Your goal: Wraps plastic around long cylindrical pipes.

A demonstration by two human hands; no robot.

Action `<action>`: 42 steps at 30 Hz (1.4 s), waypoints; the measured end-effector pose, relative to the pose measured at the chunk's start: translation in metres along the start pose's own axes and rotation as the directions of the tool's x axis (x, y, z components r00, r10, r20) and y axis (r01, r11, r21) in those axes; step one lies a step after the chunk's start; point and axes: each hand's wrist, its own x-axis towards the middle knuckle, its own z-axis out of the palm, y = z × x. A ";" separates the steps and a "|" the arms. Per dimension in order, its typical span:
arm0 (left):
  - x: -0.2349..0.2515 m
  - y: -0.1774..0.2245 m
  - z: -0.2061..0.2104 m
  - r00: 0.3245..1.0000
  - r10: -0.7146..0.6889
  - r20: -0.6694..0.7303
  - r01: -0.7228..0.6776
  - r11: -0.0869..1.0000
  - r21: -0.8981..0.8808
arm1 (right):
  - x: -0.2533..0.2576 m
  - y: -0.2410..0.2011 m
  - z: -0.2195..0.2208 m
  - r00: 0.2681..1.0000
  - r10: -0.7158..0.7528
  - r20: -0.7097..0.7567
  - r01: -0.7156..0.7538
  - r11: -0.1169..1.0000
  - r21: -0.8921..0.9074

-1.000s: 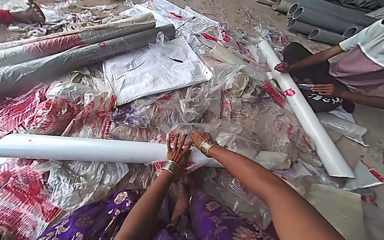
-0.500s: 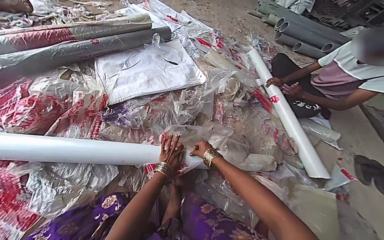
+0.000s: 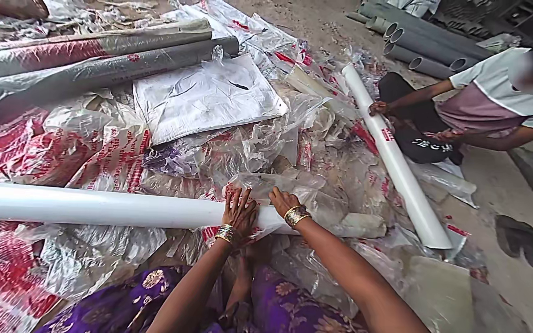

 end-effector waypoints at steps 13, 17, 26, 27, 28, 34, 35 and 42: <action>-0.001 0.000 0.006 0.998 -0.007 -0.056 0.006 1.000 -0.013 | -0.016 0.010 0.008 0.964 0.256 0.073 -0.259 0.840 0.477; -0.003 0.000 0.007 0.995 0.040 -0.088 -0.041 0.999 -0.007 | -0.010 0.013 0.018 0.956 0.291 0.018 -0.251 0.789 0.560; -0.006 -0.003 0.007 0.993 0.119 -0.014 -0.119 0.993 0.027 | 0.033 0.001 0.009 0.945 0.327 -0.003 -0.309 0.895 0.321; -0.007 -0.003 0.007 0.993 0.118 -0.006 -0.118 0.993 0.028 | 0.035 0.001 0.008 0.941 0.338 0.014 -0.324 0.888 0.326; -0.006 -0.001 0.005 0.994 0.107 0.025 -0.108 0.994 0.028 | 0.035 0.003 0.004 0.939 0.340 0.042 -0.334 0.878 0.343; -0.007 0.000 0.003 0.994 0.094 0.046 -0.095 0.995 0.012 | 0.025 0.048 0.008 0.976 0.122 0.179 -0.211 0.728 0.652; -0.006 0.001 0.000 0.994 0.083 0.068 -0.083 0.997 0.002 | 0.019 0.050 0.010 0.976 0.101 0.192 -0.209 0.674 0.709; -0.011 -0.001 0.008 0.992 0.117 -0.049 -0.116 0.993 0.023 | 0.021 0.047 0.014 0.985 -0.029 0.173 -0.083 0.792 0.605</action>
